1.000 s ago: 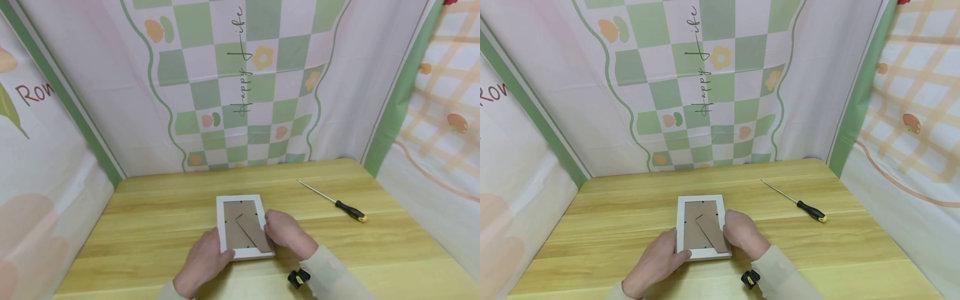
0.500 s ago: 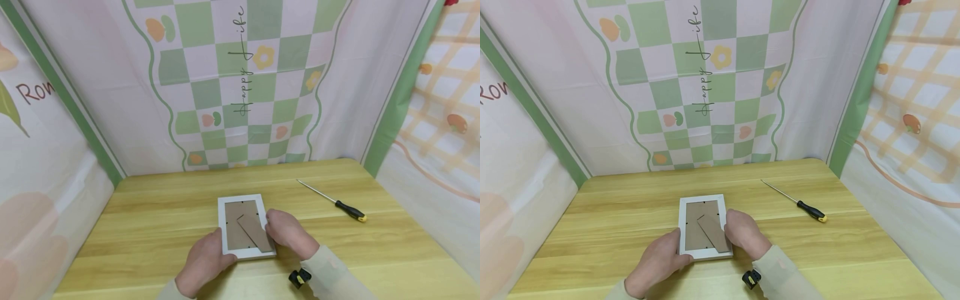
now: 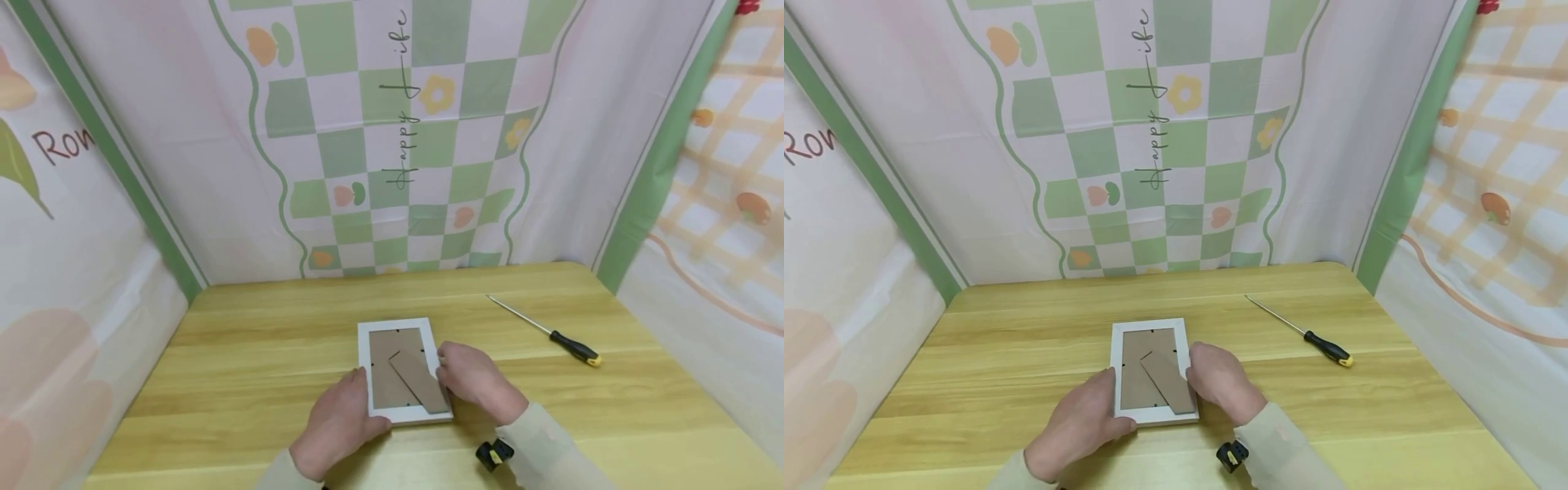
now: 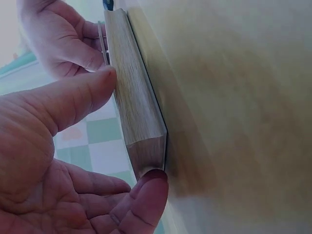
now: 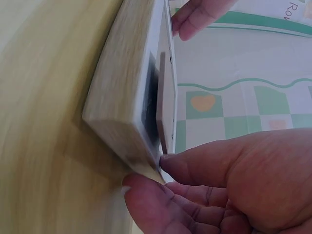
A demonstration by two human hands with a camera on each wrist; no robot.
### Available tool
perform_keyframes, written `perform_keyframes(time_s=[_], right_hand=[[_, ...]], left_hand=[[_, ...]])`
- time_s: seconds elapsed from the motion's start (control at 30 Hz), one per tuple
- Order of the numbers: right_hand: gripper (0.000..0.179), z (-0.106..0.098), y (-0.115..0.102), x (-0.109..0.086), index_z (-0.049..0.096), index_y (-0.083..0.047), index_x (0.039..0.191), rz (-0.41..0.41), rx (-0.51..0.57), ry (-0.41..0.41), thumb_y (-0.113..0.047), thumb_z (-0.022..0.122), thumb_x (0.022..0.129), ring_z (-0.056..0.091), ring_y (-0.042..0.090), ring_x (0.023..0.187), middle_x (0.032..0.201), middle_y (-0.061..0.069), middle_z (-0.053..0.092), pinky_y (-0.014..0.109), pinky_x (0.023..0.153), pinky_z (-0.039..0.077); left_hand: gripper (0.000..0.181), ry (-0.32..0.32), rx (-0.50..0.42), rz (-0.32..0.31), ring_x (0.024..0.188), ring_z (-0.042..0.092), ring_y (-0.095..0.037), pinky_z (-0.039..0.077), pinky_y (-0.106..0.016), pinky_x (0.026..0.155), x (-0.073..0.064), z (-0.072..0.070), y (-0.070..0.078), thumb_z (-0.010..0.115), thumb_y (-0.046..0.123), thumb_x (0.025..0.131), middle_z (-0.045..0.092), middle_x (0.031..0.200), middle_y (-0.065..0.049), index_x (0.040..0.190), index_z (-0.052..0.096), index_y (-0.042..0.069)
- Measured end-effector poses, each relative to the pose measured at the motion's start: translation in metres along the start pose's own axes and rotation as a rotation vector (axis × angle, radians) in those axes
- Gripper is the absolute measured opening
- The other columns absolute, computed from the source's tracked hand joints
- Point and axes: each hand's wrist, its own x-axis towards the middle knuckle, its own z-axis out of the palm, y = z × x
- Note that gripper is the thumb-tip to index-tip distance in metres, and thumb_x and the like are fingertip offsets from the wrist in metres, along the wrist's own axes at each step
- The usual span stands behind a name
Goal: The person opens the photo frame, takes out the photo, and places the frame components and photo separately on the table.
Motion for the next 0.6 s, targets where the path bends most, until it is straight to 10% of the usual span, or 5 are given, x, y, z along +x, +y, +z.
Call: perform_keyframes(time_s=[0.2,0.6], right_hand=[[0.041,-0.005,0.012,-0.002,0.062,0.005,0.133,-0.011,-0.018,0.064,-0.013,0.062,0.097,0.065,0.043,0.121,0.133,0.025,0.067,0.058,0.103,0.052],[0.044,-0.022,0.038,-0.004,0.059,0.005,0.136,0.028,-0.126,0.204,-0.016,0.066,0.098,0.071,0.036,0.09,0.115,0.025,0.072,0.049,0.07,0.06]], left_hand=[[0.088,-0.026,0.019,-0.028,0.107,0.066,-0.037,0.058,-0.054,0.091,0.002,0.0,0.003,0.093,0.043,0.071,0.065,0.127,-0.024,0.134,0.057,-0.007],[0.101,-0.073,0.065,-0.036,0.127,0.058,-0.049,0.053,-0.054,0.103,0.006,-0.001,0.003,0.085,0.056,0.08,0.046,0.151,-0.037,0.14,0.051,-0.018]])
